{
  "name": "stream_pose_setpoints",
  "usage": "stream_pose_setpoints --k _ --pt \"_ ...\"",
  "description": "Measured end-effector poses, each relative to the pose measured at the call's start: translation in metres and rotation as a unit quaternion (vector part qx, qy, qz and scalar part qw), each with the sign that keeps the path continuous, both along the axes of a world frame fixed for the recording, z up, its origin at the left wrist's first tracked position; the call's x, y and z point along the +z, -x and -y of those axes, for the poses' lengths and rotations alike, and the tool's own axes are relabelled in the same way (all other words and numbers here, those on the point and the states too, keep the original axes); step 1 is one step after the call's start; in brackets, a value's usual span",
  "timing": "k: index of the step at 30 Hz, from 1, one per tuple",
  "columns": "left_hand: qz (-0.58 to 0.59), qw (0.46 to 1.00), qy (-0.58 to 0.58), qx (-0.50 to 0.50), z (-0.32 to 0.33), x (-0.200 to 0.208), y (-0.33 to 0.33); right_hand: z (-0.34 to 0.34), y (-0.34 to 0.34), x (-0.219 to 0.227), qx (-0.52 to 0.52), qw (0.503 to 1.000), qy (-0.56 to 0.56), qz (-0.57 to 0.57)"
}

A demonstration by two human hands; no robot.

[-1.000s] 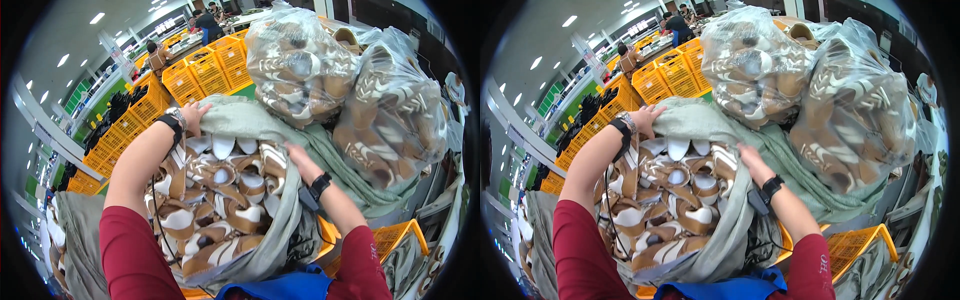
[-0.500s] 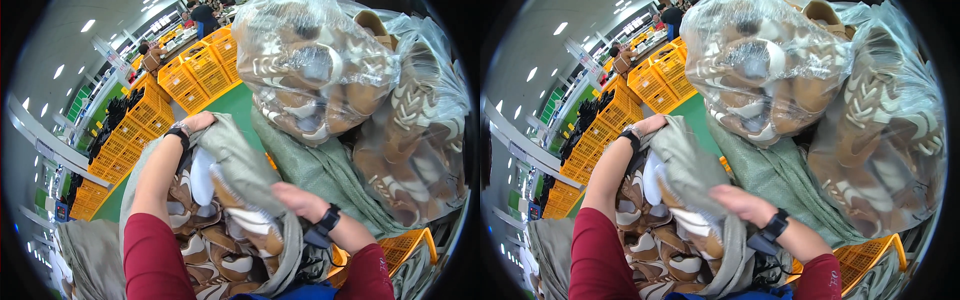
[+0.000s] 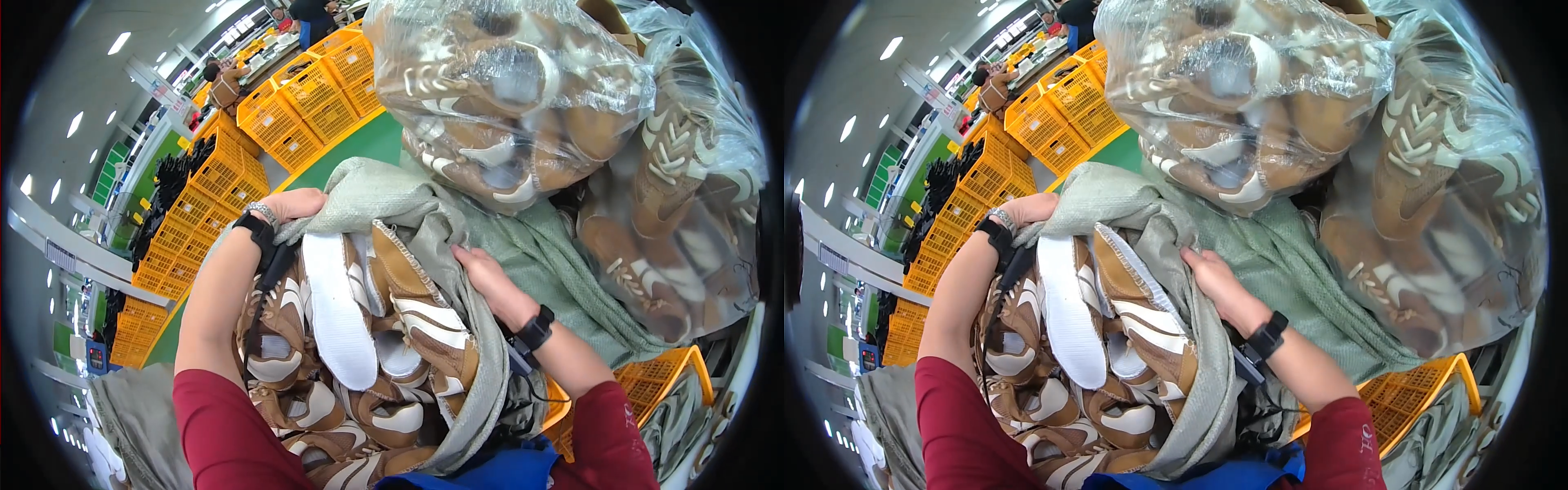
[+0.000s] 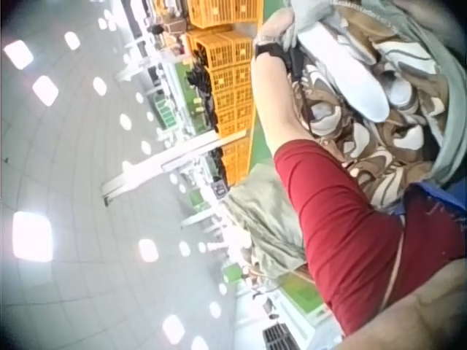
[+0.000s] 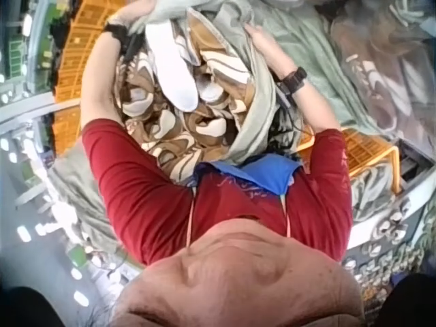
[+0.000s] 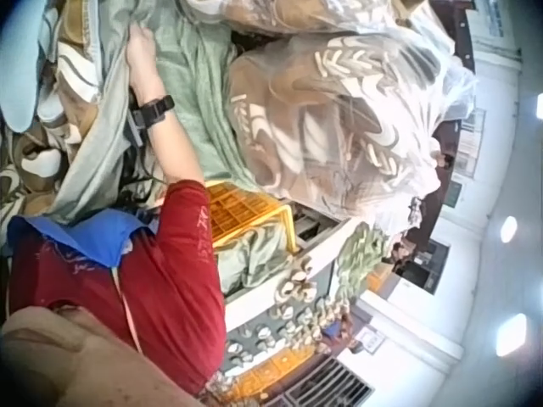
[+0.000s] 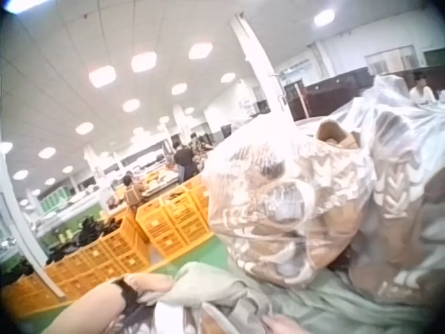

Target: The recorder takes shoe components and lasts from bags and arranges them for assembly at a production line station.

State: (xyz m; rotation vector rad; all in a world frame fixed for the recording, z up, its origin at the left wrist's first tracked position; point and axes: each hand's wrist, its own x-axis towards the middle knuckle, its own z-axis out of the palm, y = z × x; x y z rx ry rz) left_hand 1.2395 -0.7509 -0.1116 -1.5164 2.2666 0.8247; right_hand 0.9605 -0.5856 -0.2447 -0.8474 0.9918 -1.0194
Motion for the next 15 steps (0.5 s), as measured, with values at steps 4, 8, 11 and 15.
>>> stream_pose_setpoints --k 4,8,11,15 --pt "0.014 0.995 0.058 0.076 0.017 0.009 -0.028 -0.013 -0.035 0.012 0.093 0.925 -0.252 0.269" --pt "-0.223 0.944 0.237 0.054 0.020 -0.012 -0.016 -0.033 -0.028 0.004 0.207 0.852 -0.297 0.377" --pt "-0.140 0.989 0.027 -0.026 0.007 -0.043 -0.010 -0.033 -0.015 -0.014 0.177 0.861 -0.273 0.392" --pt "-0.201 0.973 -0.057 0.095 0.005 -0.041 0.008 0.001 -0.004 -0.008 0.108 0.964 0.006 -0.243"
